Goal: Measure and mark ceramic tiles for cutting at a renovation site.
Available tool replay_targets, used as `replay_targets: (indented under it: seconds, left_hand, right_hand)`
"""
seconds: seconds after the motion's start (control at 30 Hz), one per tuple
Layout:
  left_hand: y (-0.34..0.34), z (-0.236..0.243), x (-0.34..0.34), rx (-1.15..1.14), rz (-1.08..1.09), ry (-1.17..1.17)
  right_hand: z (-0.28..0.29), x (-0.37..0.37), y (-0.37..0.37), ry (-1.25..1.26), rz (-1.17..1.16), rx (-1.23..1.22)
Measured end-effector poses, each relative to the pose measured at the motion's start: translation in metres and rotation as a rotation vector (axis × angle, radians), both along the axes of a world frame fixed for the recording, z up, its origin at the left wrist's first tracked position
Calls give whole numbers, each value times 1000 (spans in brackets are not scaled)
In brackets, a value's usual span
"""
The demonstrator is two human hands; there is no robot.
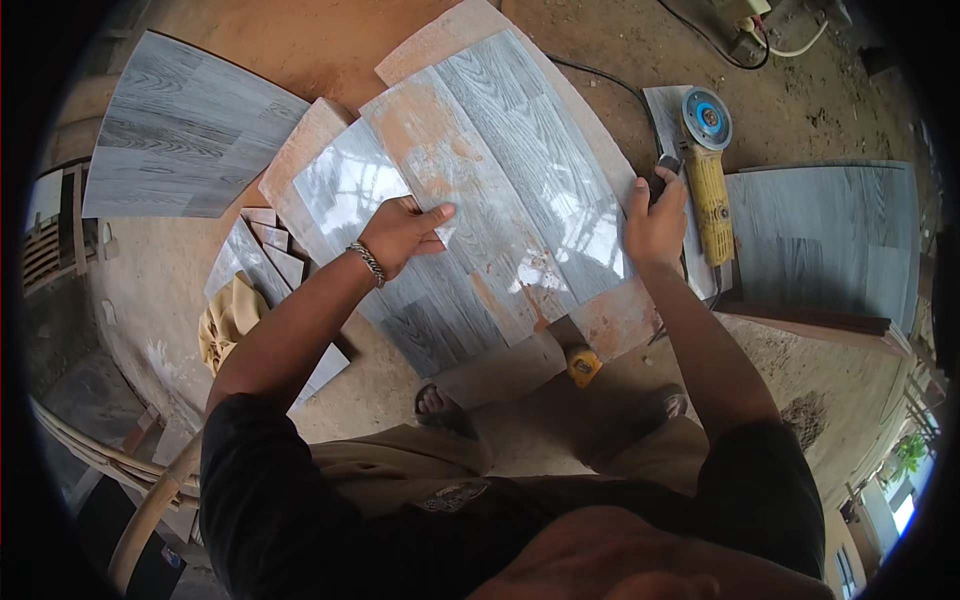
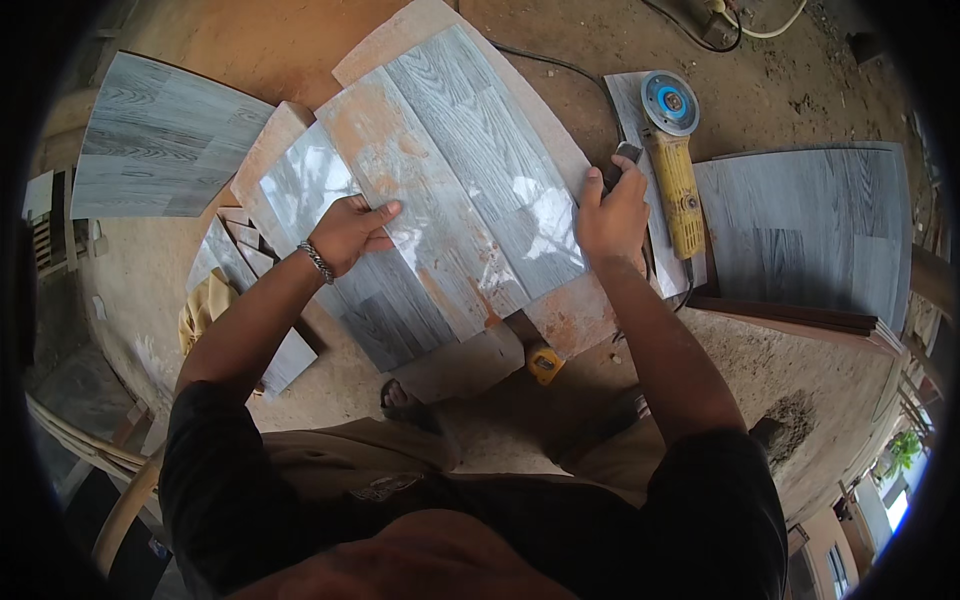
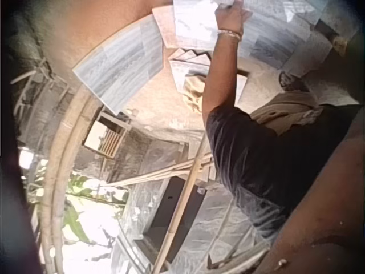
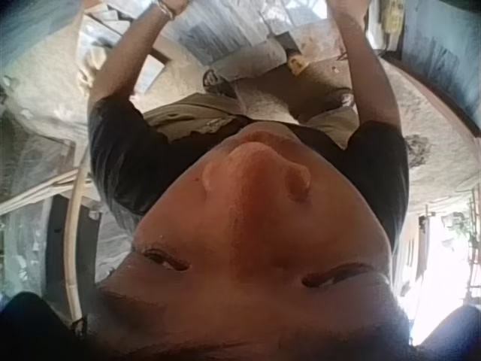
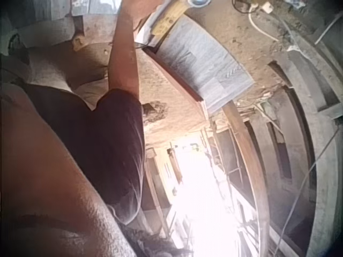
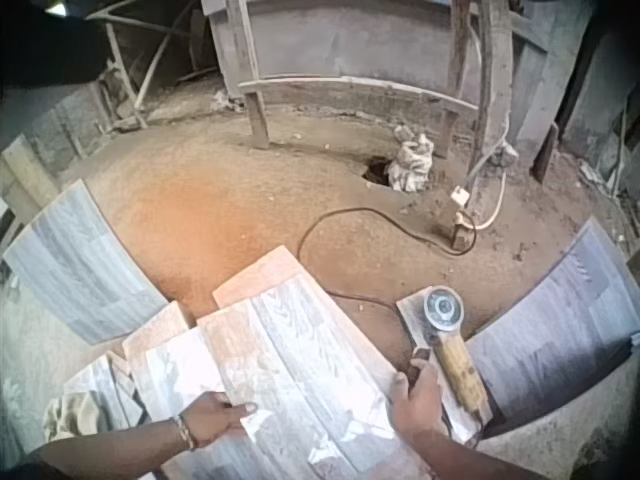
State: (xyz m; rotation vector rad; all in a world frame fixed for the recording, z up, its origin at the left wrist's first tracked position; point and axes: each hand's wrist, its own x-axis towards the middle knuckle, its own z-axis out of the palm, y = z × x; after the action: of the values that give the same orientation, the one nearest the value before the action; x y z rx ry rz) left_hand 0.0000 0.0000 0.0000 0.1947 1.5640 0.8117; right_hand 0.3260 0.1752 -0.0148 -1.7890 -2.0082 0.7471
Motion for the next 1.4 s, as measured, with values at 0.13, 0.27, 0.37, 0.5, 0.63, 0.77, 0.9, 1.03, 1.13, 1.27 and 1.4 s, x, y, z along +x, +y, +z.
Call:
replay_targets:
  seconds: [0.13, 0.27, 0.37, 0.5, 0.63, 0.77, 0.9, 1.03, 1.13, 1.27, 1.4]
  left_hand:
    - [22, 29, -12, -147, -351, 153]
    - [36, 51, -23, -191, -710, 242]
    - [40, 59, -34, -85, -1074, 837]
    - [22, 36, -74, 530, -653, 1349]
    - [27, -1, -95, 641, -685, 1404]
    - [26, -7, -98, 521, -712, 1430]
    - [34, -18, -99, 593, -682, 1435]
    - [30, -19, -103, 627, -736, 1457]
    - [34, -21, -103, 630, -765, 1450]
    - [30, -14, -100, 544, -769, 1436]
    - [28, -7, -99, 380, -831, 1391]
  right_hand:
    - [-2, 2, 5, -56, 18, -6]
    - [-3, 0, 9, -55, 48, 23]
    - [-7, 1, 7, -72, 70, 47]
    - [-4, -3, 4, -23, 107, 76]
    - [-18, 0, 4, 27, 83, 60]
    - [-13, -4, 3, -20, 108, 58]
    - [-18, 1, 11, -21, 129, 80]
    - [-15, -3, 11, 29, 129, -40]
    - [-14, -4, 11, 59, 109, -66]
    - [-14, -4, 7, 5, 111, -75]
    - [-18, -1, 8, -14, 145, -25]
